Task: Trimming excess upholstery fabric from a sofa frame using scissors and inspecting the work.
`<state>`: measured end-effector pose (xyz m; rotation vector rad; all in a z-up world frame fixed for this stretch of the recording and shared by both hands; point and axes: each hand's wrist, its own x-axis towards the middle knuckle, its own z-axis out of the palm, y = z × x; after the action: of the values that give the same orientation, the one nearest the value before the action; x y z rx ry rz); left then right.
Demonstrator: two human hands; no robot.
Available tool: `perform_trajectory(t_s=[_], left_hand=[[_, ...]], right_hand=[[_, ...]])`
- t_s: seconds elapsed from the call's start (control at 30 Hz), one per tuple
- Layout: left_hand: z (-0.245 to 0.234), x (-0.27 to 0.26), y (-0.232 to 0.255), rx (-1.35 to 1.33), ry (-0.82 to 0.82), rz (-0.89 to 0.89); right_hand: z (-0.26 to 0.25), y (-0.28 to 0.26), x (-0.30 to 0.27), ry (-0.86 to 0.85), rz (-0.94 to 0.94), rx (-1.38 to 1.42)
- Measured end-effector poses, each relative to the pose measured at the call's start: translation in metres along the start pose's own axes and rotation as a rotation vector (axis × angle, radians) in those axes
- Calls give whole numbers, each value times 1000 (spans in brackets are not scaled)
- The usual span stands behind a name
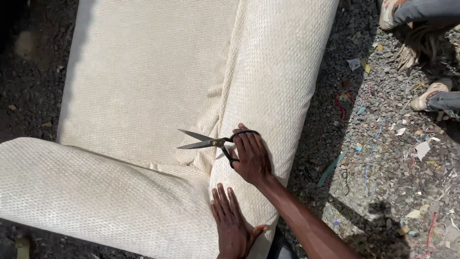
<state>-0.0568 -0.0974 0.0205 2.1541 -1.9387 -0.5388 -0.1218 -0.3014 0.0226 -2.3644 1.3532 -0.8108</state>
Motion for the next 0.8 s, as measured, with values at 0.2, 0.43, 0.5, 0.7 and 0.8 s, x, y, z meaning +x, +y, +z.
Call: perform_trajectory(t_s=[0.2,0.43,0.5,0.7,0.8], left_hand=[[40,0,-26,123,102,73],[42,3,-31,134,-55,57],[15,-2,-43,67,-33,115],[-56,-32,-128,-95,169,119],[-72,-16,-173,72,221,117]], right_hand=[[-5,-14,-27,36,20,78],[-9,-30,-40,118,39,51],[-9,-40,-58,115,70,32],[3,-89,-132,89,261,-37],[21,-97,-117,168,267,-69]])
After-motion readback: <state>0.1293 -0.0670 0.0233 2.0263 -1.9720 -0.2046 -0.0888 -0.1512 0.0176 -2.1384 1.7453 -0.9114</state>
